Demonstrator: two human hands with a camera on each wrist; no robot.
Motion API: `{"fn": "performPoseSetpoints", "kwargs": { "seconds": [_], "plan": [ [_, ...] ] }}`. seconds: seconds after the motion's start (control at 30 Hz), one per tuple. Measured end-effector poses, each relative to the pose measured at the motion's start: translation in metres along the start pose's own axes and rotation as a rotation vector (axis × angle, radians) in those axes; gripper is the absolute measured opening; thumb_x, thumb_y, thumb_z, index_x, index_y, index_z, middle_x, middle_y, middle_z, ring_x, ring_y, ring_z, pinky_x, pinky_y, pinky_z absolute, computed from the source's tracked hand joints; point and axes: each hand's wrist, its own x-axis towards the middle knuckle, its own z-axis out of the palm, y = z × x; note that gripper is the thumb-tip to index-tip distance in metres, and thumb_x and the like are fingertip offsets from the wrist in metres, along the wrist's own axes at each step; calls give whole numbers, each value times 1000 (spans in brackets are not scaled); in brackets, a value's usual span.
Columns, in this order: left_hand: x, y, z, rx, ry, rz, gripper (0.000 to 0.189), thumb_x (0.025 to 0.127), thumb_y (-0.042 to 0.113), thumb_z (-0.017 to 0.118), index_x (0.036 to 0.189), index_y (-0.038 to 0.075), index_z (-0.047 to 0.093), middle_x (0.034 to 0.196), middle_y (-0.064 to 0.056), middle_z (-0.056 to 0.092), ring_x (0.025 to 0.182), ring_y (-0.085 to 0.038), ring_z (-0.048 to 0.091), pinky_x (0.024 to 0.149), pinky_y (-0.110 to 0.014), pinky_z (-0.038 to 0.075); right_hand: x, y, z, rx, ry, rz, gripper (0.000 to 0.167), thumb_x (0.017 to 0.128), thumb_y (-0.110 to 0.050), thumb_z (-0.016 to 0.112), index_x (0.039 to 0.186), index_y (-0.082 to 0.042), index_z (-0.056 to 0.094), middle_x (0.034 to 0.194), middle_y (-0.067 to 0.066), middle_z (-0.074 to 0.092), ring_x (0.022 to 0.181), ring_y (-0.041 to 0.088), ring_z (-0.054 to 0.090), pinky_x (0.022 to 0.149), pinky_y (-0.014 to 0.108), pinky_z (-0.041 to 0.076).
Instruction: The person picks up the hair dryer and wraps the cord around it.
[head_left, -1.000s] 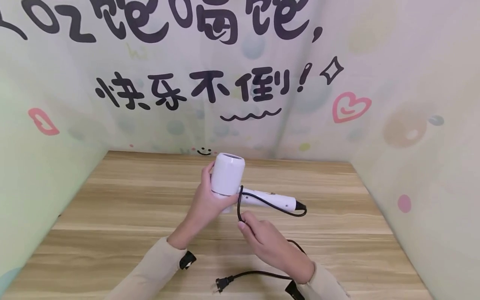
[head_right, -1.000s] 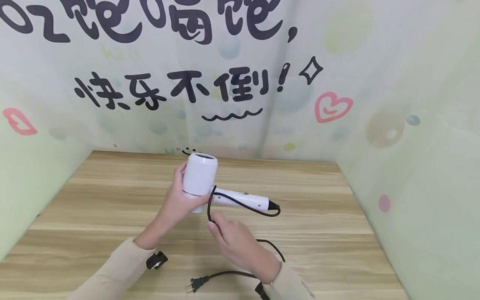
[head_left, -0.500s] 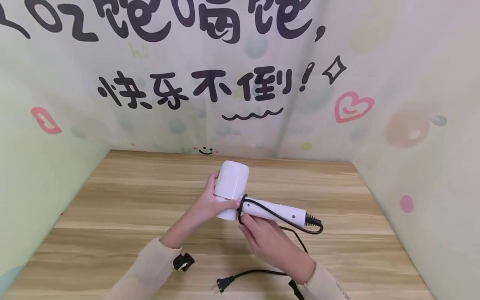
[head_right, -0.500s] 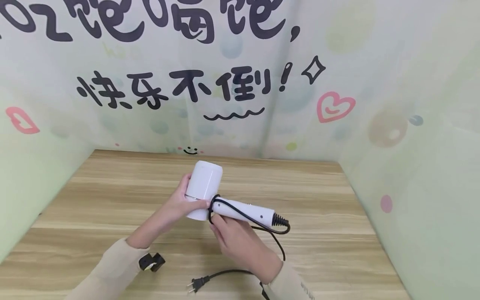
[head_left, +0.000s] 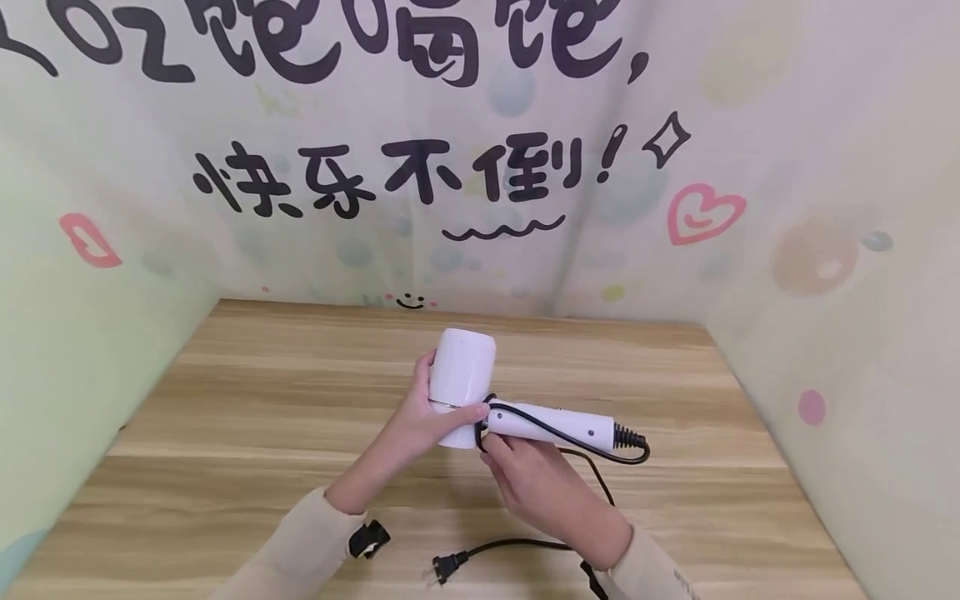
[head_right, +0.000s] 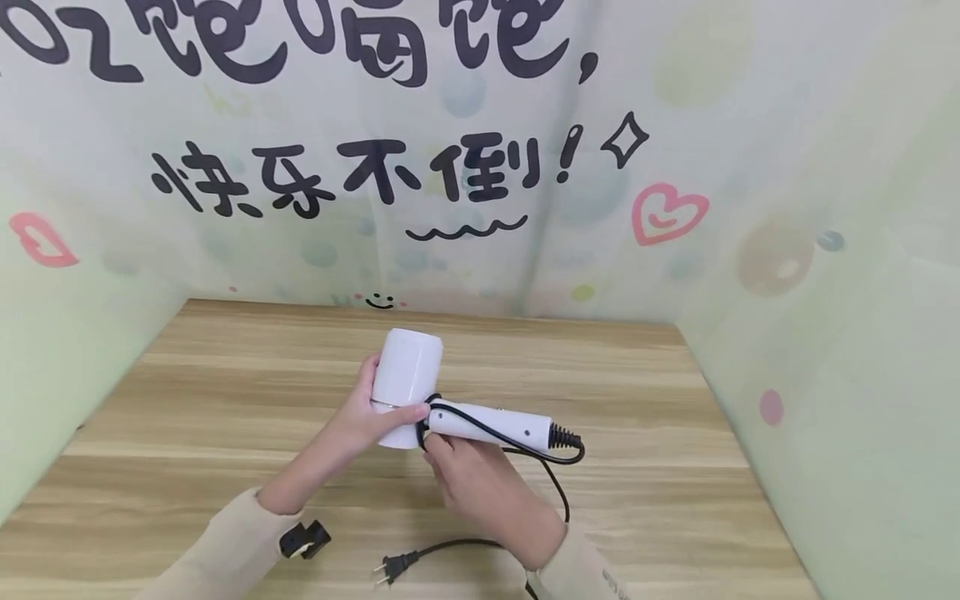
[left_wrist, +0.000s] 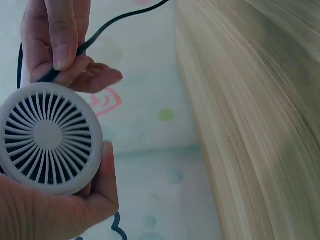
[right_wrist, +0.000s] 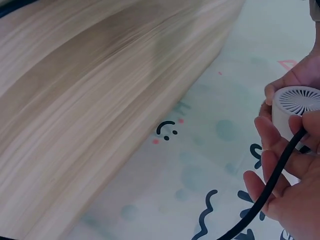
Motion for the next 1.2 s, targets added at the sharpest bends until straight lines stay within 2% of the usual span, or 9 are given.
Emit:
{"fn": "performPoseSetpoints", "kwargs": {
  "seconds": [0.17, 0.27, 0.4, 0.53, 0.63, 0.7, 0.87, 1.03, 1.2],
  "plan": [
    [-5, 2, 0, 27, 47, 45, 89, 72, 16, 78, 141, 15, 22, 116, -16, 53, 98, -25, 56, 80, -34, 51, 0, 2, 0, -19, 13, -24, 35, 102, -26, 23, 93, -9, 52, 82, 0, 53, 73, 12, 51, 62, 26, 47],
    [-5, 4, 0, 0, 45, 42, 86, 73, 14, 76, 141, 14, 23, 117, -16, 52, 99, -25, 55, 79, -34, 51, -1, 4, -1, -17, 8, -29, 32, 102, -27, 27, 92, -10, 52, 94, 5, 59, 92, 20, 59, 81, 30, 51],
    [-6, 4, 0, -56, 32, 21, 83, 74, 12, 75, 140, 13, 24, 117, -17, 51, 99, -26, 56, 78, -34, 52, -3, 8, -1, -13, 6, -42, 30, 102, -28, 32, 94, -10, 55, 116, 13, 58, 120, 31, 50, 102, 39, 41],
    [-8, 4, 0, -110, 7, -18, 83, 74, 13, 74, 141, 12, 24, 118, -20, 50, 98, -26, 56, 75, -36, 54, -8, 14, 1, -71, 12, -70, 33, 102, -28, 29, 103, -12, 58, 116, 9, 58, 112, 21, 54, 99, 33, 42],
    [-9, 4, -2, -156, -13, -56, 85, 73, 13, 74, 142, 14, 23, 121, -20, 49, 98, -26, 57, 74, -38, 55, -13, 22, -2, -180, 35, -93, 39, 103, -27, 24, 116, -11, 58, 113, 5, 60, 104, 15, 55, 95, 30, 41],
    [-9, 5, -3, -177, -23, -79, 86, 73, 13, 74, 142, 16, 23, 122, -20, 48, 98, -26, 57, 74, -38, 55, -15, 27, -9, -384, 21, -148, 39, 103, -19, 21, 123, -7, 53, 111, 4, 57, 98, 14, 52, 90, 30, 40],
    [-10, 5, -5, -187, -57, -115, 87, 73, 16, 75, 142, 17, 23, 122, -19, 48, 97, -26, 58, 74, -39, 54, -10, 34, -28, -642, 57, -254, 33, 100, -6, 20, 96, -1, 52, 84, 7, 50, 77, 20, 49, 76, 30, 41],
    [-10, 3, -5, -196, -136, -148, 80, 77, 22, 71, 141, 16, 24, 123, -18, 48, 96, -23, 58, 78, -36, 52, 1, 38, -24, -418, 111, -212, 29, 98, -6, 28, 82, -5, 51, 70, 3, 50, 65, 16, 48, 64, 25, 40],
    [-11, 4, -7, -198, -256, -148, 78, 78, 22, 70, 140, 18, 24, 120, -20, 48, 93, -22, 59, 75, -38, 53, 3, 52, -12, 81, 116, -196, 27, 98, -27, 41, 92, -11, 62, 76, -4, 61, 67, 7, 56, 64, 22, 38]
  ]
}}
